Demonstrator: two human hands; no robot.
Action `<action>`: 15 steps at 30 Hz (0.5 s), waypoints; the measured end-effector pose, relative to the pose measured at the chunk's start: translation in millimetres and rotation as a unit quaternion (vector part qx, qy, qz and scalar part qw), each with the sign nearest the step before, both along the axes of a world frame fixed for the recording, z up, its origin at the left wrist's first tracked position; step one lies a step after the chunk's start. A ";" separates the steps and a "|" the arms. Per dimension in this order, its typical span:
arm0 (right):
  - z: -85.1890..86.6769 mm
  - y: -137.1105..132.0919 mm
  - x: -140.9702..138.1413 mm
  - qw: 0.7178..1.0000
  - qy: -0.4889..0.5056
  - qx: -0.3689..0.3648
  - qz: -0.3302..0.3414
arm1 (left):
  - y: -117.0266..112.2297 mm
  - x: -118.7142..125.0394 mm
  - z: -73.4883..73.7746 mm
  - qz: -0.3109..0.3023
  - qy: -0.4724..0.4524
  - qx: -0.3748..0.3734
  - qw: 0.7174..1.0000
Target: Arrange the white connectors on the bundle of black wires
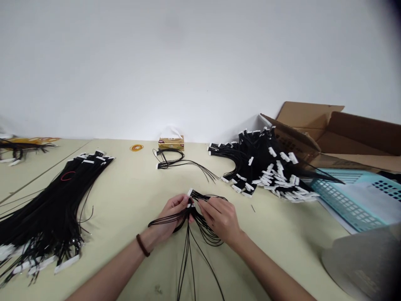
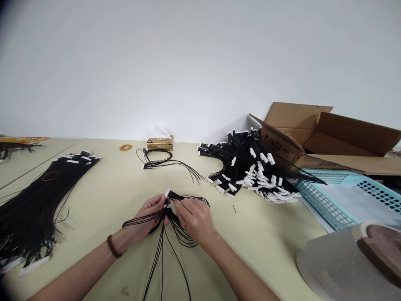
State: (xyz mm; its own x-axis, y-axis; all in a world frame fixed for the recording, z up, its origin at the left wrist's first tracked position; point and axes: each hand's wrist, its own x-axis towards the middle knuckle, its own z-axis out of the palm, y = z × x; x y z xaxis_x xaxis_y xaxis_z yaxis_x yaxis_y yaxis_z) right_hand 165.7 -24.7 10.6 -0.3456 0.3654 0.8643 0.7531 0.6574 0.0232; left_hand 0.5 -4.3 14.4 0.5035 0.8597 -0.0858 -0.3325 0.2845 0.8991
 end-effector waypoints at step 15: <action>-0.2 0.2 2.6 1.000 -0.029 0.010 0.001 | 0.8 -0.2 -2.1 -0.006 -0.005 -0.004 1.000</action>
